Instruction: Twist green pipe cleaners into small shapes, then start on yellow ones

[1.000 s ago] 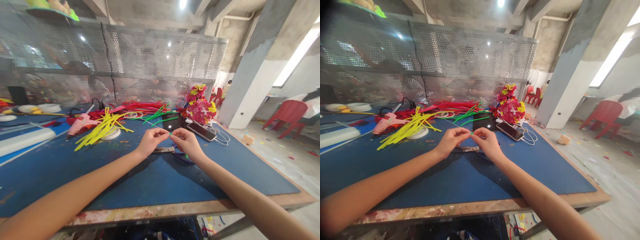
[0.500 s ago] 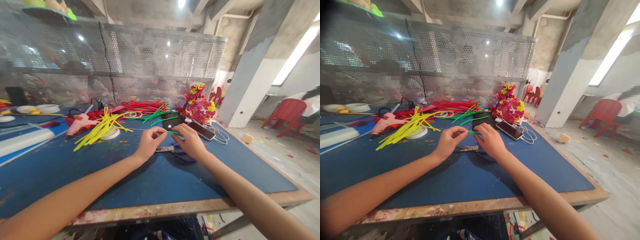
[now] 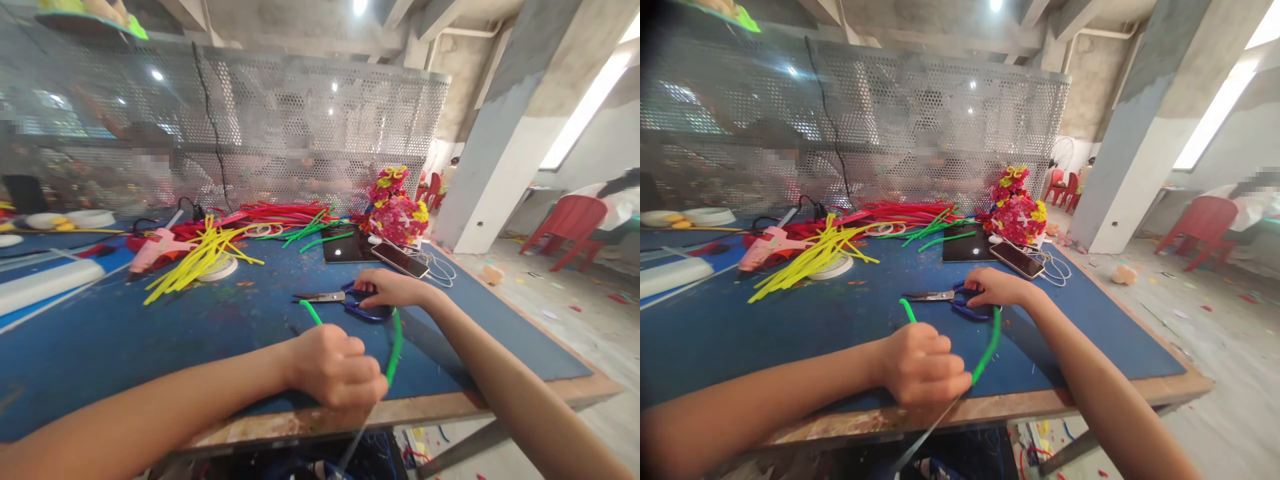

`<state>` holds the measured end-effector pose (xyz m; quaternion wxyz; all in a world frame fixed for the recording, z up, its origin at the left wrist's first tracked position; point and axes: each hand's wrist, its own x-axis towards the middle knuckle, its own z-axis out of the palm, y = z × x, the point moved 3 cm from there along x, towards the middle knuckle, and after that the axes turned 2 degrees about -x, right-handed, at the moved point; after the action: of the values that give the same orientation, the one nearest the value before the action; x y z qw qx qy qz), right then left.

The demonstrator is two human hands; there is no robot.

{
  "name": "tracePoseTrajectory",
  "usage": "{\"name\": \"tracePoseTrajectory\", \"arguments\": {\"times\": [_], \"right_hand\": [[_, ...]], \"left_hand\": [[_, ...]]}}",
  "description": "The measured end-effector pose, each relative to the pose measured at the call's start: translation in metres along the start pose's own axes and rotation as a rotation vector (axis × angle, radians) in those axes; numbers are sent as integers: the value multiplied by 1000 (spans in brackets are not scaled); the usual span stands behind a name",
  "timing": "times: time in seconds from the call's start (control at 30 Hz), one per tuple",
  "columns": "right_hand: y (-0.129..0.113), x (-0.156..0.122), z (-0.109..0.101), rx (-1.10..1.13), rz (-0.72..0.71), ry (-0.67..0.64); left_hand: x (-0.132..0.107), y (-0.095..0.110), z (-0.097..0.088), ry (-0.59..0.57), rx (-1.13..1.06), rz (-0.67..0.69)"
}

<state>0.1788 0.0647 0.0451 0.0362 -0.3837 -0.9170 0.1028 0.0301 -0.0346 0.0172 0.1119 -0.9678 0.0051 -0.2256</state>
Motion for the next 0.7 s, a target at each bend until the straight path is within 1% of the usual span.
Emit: {"name": "tracePoseTrajectory", "arguments": {"times": [0.07, 0.1, 0.13, 0.17, 0.23, 0.33, 0.43, 0.57, 0.7], "right_hand": [[-1, 1, 0, -20, -6, 14], [-1, 2, 0, -37, 4, 29], [1, 3, 0, -57, 30, 55], [4, 4, 1, -76, 69, 89], [13, 7, 2, -111, 183, 181], [25, 11, 9, -157, 373, 307], [30, 13, 16, -215, 535, 385], [25, 15, 21, -286, 653, 428], [19, 12, 15, -339, 697, 469]], "left_hand": [[4, 8, -2, 84, 34, 160], [5, 10, -3, 141, 63, 202], [5, 9, -4, 190, 98, 216], [5, 7, -5, 219, 129, 207], [4, 2, -5, 223, 163, 157], [2, -6, -3, 193, 175, 74], [0, -10, 2, 167, 142, 5], [-1, -13, 6, 149, 122, -55], [0, -14, 7, 129, 126, -69]]}}
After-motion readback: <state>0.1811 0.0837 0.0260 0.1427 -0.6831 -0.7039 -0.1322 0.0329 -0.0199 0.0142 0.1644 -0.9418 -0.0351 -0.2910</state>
